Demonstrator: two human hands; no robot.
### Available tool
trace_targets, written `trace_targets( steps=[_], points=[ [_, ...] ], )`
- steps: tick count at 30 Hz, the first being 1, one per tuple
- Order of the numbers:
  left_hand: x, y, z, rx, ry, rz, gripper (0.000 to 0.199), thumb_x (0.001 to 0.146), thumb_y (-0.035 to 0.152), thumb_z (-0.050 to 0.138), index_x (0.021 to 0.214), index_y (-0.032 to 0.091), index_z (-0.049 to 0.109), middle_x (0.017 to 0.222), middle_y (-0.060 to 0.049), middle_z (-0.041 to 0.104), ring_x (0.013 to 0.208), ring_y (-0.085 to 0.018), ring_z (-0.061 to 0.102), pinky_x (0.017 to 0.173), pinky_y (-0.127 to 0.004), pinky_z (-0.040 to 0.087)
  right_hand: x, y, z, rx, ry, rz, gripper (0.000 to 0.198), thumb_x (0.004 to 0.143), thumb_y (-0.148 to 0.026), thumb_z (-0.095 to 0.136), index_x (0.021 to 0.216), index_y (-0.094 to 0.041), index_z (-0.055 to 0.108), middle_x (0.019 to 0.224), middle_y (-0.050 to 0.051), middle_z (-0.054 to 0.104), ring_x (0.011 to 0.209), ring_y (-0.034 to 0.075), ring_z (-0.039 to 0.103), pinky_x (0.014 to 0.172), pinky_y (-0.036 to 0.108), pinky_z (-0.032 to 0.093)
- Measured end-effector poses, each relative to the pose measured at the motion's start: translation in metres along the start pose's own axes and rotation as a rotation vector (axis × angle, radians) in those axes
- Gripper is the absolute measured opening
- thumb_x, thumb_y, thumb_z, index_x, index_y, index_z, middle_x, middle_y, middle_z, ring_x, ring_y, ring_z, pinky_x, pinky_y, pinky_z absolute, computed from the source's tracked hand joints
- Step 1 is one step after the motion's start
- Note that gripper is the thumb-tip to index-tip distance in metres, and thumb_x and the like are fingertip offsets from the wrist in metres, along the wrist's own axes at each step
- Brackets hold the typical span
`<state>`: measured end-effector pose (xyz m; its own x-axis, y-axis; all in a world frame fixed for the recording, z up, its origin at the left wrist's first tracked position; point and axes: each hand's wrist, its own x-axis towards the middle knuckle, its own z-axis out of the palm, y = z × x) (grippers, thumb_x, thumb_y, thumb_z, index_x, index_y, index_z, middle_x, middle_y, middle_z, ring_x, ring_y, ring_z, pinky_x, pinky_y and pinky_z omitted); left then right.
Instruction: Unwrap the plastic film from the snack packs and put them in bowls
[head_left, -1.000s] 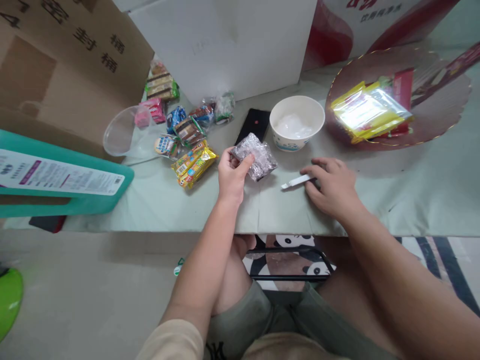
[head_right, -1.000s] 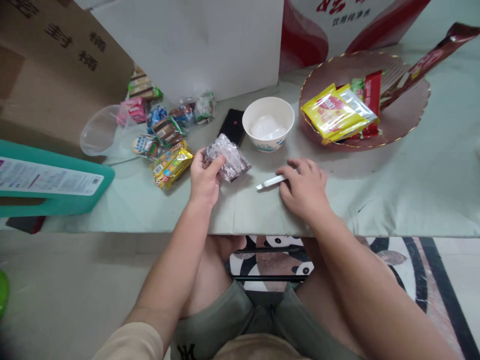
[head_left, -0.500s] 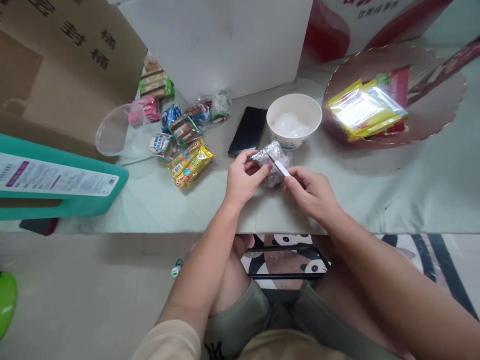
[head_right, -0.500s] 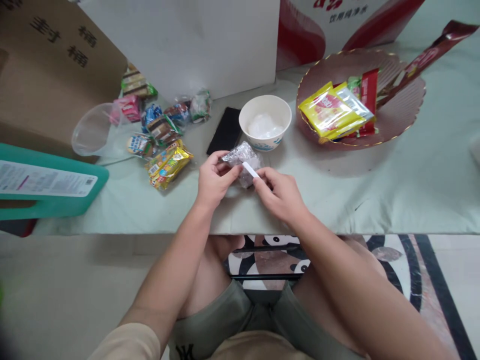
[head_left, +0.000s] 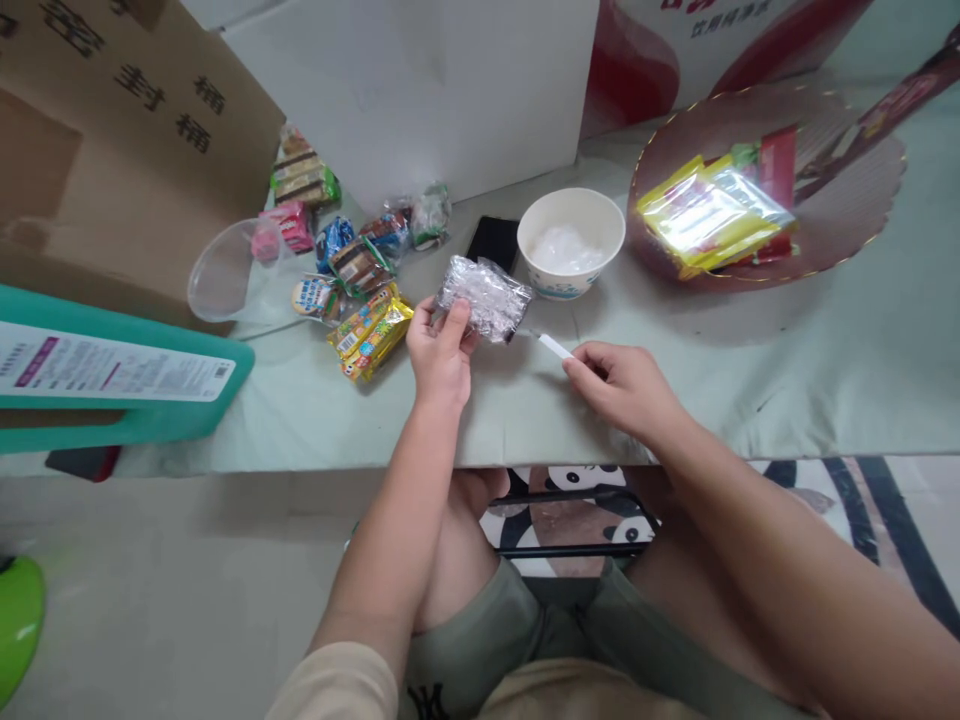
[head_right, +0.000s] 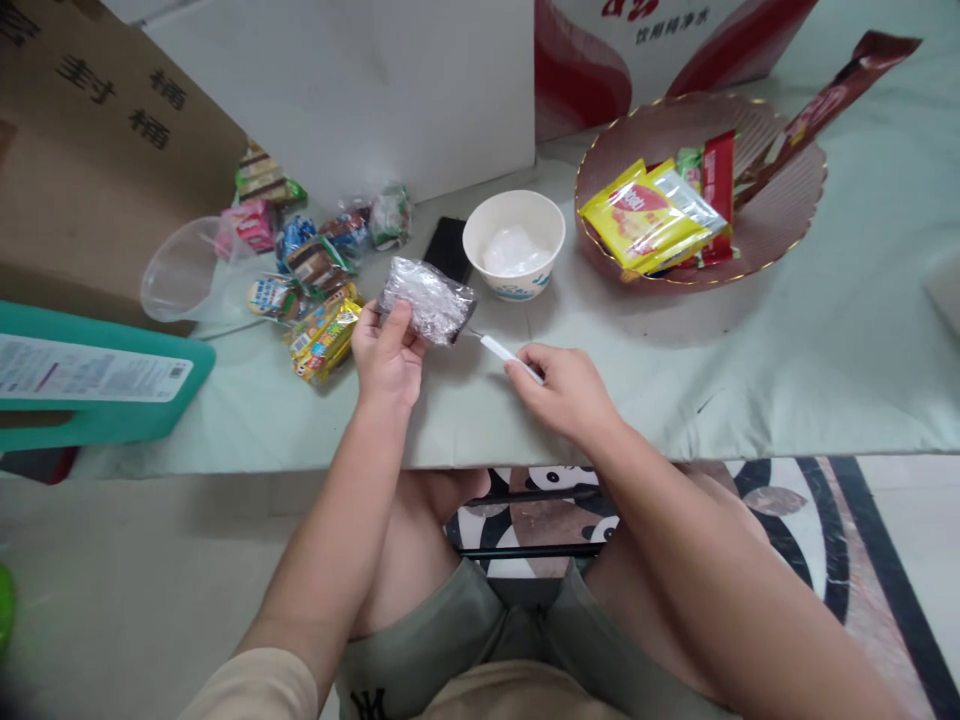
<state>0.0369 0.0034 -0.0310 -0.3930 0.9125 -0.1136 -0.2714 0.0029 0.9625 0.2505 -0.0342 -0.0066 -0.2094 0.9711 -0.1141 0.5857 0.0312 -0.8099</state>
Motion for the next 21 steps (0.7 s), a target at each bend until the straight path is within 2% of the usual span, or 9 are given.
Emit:
trace_targets(
  steps=[3, 6, 9, 11, 13, 14, 17, 19, 21],
  points=[
    [-0.006, -0.001, 0.002, 0.074, -0.083, -0.042, 0.058, 0.06, 0.053, 0.091, 0.093, 0.024, 0.052, 0.088, 0.003, 0.065, 0.07, -0.012, 0.064, 0.063, -0.025, 0.055, 0.002, 0.016, -0.01, -0.115, 0.175, -0.033, 0.027, 0.088, -0.043, 0.055, 0.081, -0.021, 0.069, 0.065, 0.003, 0.063, 0.061, 0.018, 0.054, 0.059, 0.03, 0.036],
    [-0.018, -0.002, 0.007, 0.297, -0.246, -0.065, 0.051, 0.061, 0.046, 0.091, 0.088, 0.022, 0.054, 0.077, 0.005, 0.061, 0.06, -0.009, 0.057, 0.055, -0.021, 0.047, 0.005, 0.038, -0.02, -0.298, 0.326, -0.046, 0.024, 0.087, -0.04, 0.058, 0.09, -0.022, 0.074, 0.082, 0.009, 0.068, 0.073, 0.023, 0.059, 0.065, 0.035, 0.04],
    [-0.027, -0.001, 0.011, 0.597, -0.37, 0.026, 0.037, 0.074, 0.046, 0.08, 0.071, 0.02, 0.054, 0.061, 0.004, 0.054, 0.055, -0.01, 0.05, 0.053, -0.023, 0.04, 0.006, 0.051, -0.023, -0.412, 0.406, -0.049, 0.026, 0.085, -0.035, 0.059, 0.096, -0.02, 0.076, 0.095, 0.014, 0.069, 0.087, 0.03, 0.063, 0.076, 0.043, 0.046],
    [-0.03, 0.0, 0.011, 0.695, -0.389, 0.127, 0.032, 0.081, 0.046, 0.072, 0.071, 0.02, 0.056, 0.067, 0.0, 0.059, 0.06, -0.013, 0.055, 0.056, -0.026, 0.043, 0.005, 0.049, -0.022, -0.383, 0.451, -0.104, 0.028, 0.084, -0.033, 0.058, 0.102, -0.02, 0.076, 0.102, 0.016, 0.069, 0.096, 0.033, 0.063, 0.085, 0.048, 0.047],
    [-0.031, 0.001, 0.011, 0.701, -0.433, 0.242, 0.023, 0.081, 0.042, 0.07, 0.085, 0.02, 0.064, 0.089, -0.006, 0.068, 0.076, -0.018, 0.065, 0.065, -0.029, 0.049, 0.002, 0.04, -0.018, -0.247, 0.404, -0.215, 0.031, 0.086, -0.031, 0.055, 0.109, -0.021, 0.073, 0.109, 0.015, 0.07, 0.103, 0.032, 0.064, 0.092, 0.049, 0.049],
    [-0.031, 0.001, 0.011, 0.693, -0.492, 0.299, 0.025, 0.079, 0.039, 0.071, 0.095, 0.02, 0.066, 0.102, -0.008, 0.07, 0.088, -0.021, 0.067, 0.072, -0.031, 0.053, 0.0, 0.035, -0.016, -0.171, 0.347, -0.275, 0.033, 0.086, -0.03, 0.054, 0.114, -0.022, 0.071, 0.113, 0.014, 0.071, 0.107, 0.032, 0.065, 0.095, 0.049, 0.049],
    [-0.031, 0.0, 0.012, 0.691, -0.739, 0.413, 0.045, 0.073, 0.035, 0.078, 0.115, 0.022, 0.068, 0.128, -0.013, 0.068, 0.121, -0.03, 0.063, 0.101, -0.041, 0.051, -0.003, 0.025, -0.01, -0.073, 0.203, -0.381, 0.045, 0.08, -0.027, 0.054, 0.123, -0.023, 0.066, 0.12, 0.011, 0.072, 0.111, 0.032, 0.065, 0.097, 0.049, 0.05],
    [-0.032, -0.001, 0.013, 0.729, -0.821, 0.434, 0.048, 0.072, 0.033, 0.081, 0.116, 0.023, 0.069, 0.125, -0.012, 0.071, 0.121, -0.032, 0.063, 0.108, -0.045, 0.047, -0.003, 0.023, -0.008, -0.095, 0.196, -0.361, 0.046, 0.074, -0.023, 0.055, 0.119, -0.023, 0.067, 0.107, 0.01, 0.074, 0.1, 0.031, 0.067, 0.091, 0.048, 0.05],
    [-0.032, -0.001, 0.012, 0.762, -0.82, 0.439, 0.034, 0.076, 0.029, 0.077, 0.108, 0.023, 0.071, 0.113, -0.01, 0.074, 0.109, -0.029, 0.067, 0.101, -0.044, 0.05, -0.002, 0.024, -0.01, -0.092, 0.227, -0.311, 0.038, 0.073, -0.02, 0.053, 0.107, -0.023, 0.069, 0.09, 0.007, 0.073, 0.088, 0.028, 0.067, 0.084, 0.044, 0.051]
  ],
)
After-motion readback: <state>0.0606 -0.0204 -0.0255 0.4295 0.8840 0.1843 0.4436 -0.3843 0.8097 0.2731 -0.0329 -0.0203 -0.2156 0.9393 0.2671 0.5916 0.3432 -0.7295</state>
